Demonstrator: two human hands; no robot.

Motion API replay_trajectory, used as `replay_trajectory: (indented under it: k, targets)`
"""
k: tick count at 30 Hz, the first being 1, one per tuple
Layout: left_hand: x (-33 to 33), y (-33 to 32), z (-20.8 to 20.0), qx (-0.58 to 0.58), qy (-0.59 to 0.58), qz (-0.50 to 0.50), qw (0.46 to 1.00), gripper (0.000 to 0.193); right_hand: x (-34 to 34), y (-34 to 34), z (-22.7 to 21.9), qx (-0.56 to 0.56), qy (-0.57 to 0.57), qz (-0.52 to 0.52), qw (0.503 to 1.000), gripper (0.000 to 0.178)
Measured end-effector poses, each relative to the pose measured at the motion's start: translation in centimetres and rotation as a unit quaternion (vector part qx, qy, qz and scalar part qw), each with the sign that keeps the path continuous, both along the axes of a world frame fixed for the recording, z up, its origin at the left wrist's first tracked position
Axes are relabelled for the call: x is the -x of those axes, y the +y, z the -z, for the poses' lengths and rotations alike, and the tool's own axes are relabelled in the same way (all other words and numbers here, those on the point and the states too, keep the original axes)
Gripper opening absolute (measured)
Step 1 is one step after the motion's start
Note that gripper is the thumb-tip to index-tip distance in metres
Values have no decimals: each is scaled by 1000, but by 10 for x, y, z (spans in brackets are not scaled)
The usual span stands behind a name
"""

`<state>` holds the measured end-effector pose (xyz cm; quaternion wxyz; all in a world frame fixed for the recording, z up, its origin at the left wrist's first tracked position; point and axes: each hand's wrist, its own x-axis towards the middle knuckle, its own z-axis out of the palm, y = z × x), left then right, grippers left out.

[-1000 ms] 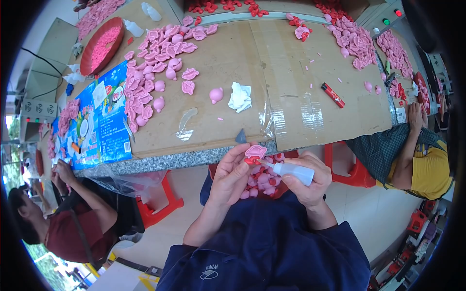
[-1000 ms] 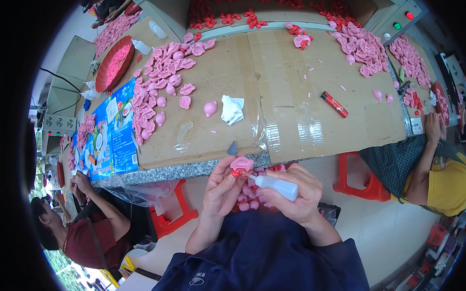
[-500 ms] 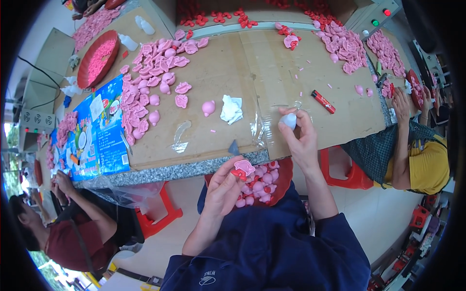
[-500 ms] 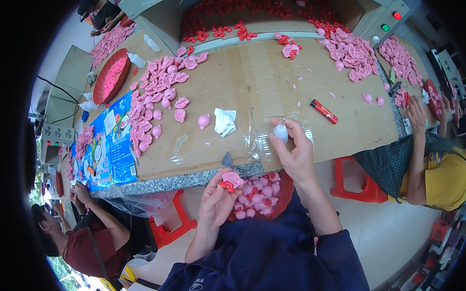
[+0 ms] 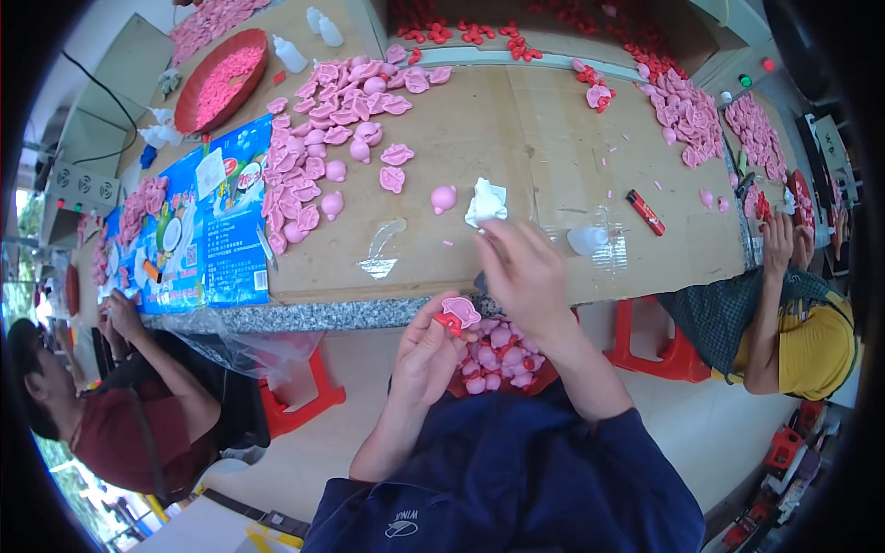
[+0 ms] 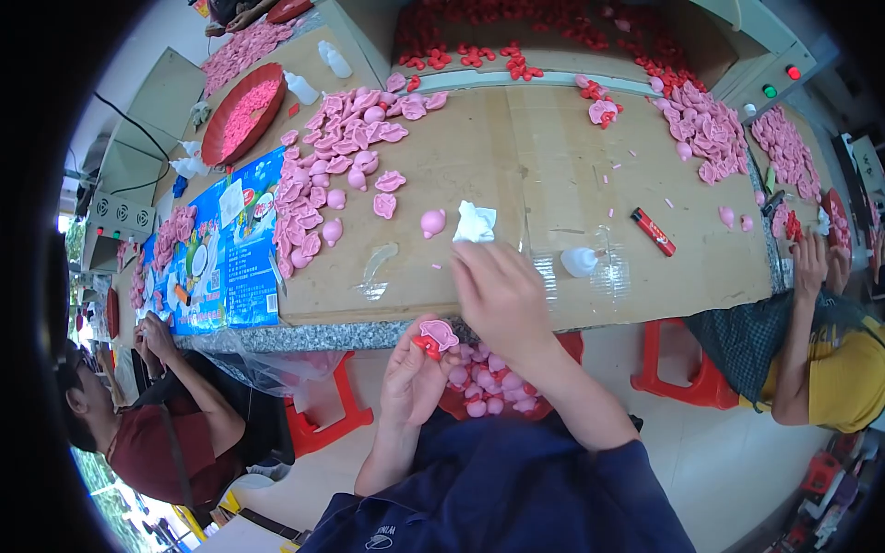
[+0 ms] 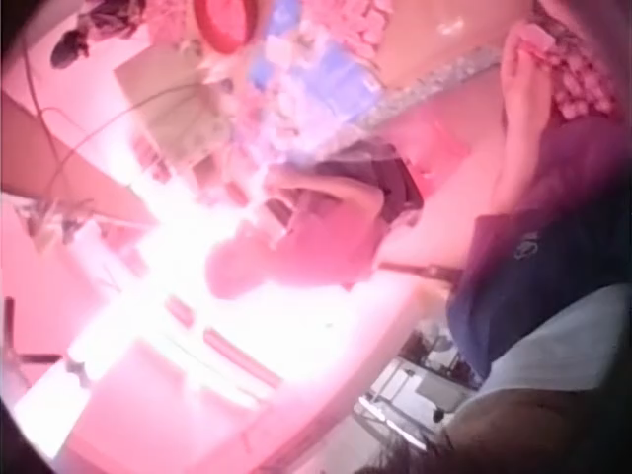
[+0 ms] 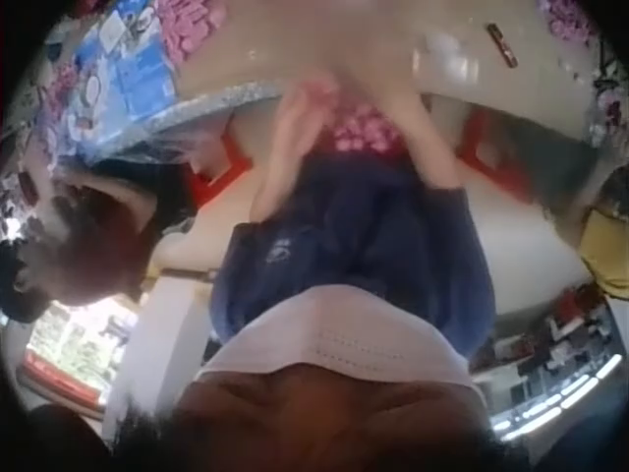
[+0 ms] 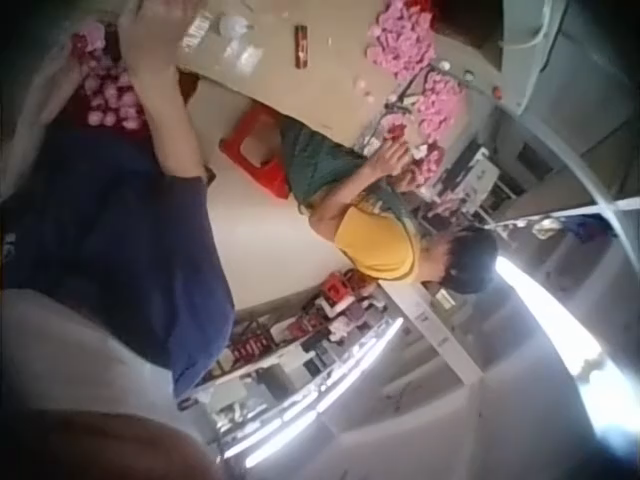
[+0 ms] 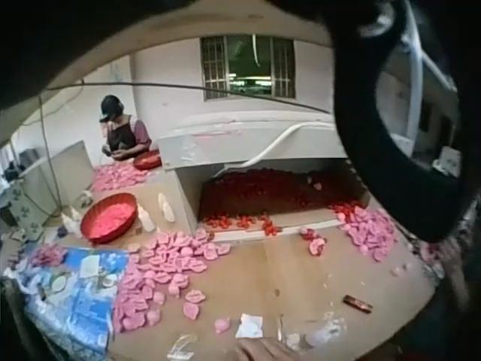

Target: Assembling small pink toy components using glue at a workshop table.

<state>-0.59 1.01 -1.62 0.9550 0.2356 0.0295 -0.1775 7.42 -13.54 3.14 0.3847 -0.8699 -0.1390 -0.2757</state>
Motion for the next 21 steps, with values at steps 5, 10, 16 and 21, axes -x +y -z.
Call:
replay_trajectory:
  k: [5,10,16,21]
  targets:
    - [2,6,-4,-8,-10,-28,1000,42,-50,41,10,216,199,47,955,18]
    - [4,12,2,-34,7,-51,998,41,-46,22,6,72,105,-78,989,25]
    - [-1,2,0,-58,3,-45,997,36,8,-20,-36,-12,208,-257,944,30]
    - [-2,-14,-8,-73,-4,-10,997,36,28,-35,-35,28,173,-258,950,32]
